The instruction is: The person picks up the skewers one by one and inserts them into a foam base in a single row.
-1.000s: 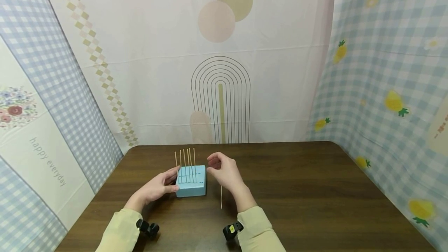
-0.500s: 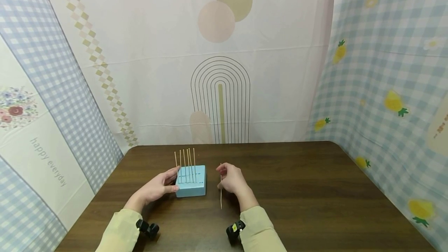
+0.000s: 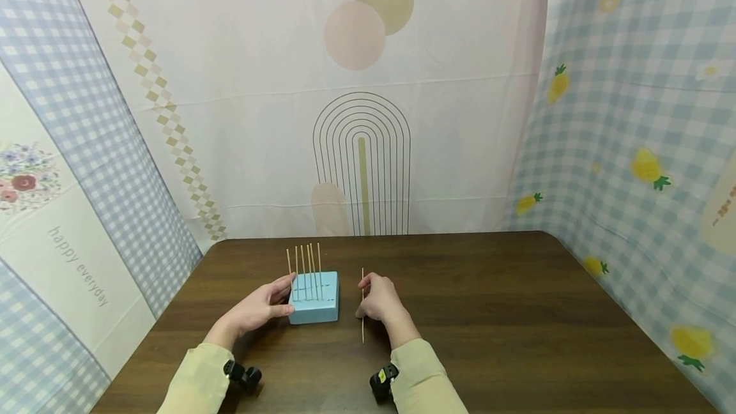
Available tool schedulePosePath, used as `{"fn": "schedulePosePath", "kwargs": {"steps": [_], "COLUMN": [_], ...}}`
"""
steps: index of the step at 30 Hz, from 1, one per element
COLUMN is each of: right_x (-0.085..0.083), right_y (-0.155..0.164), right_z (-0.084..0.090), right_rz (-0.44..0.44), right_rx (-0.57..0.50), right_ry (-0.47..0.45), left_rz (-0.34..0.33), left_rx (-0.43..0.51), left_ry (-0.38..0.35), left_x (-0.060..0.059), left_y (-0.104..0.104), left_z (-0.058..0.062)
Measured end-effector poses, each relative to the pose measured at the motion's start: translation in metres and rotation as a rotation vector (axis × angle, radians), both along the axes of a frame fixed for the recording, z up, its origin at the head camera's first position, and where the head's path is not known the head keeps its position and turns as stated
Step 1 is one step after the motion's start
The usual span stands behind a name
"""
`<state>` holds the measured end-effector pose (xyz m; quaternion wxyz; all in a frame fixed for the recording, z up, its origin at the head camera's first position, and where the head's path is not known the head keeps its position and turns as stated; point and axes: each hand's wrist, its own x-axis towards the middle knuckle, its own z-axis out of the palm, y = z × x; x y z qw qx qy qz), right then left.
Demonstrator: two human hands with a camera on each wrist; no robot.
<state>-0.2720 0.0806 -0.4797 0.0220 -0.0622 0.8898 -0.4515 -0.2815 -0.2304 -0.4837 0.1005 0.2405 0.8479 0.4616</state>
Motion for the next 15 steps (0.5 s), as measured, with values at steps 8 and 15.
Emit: {"fn": "schedulePosePath", "kwargs": {"steps": [8,15], "right_x": [0.0027,0.0036], "right_y": [0.0008,0.0019], "right_z": [0.0016,0.0014], "right_rz": [-0.041,-0.052], "right_rx": [0.016,-0.007], "right_ry": [0.008,-0.004], "left_rz": [-0.007,-0.008], "left_rx": [-0.001,-0.005], "left_ry": [0.003,0.003], "left_x": [-0.0006,0.0001], "left_y": [-0.0001,0.0003], "left_z": [-0.0002,0.0007]}}
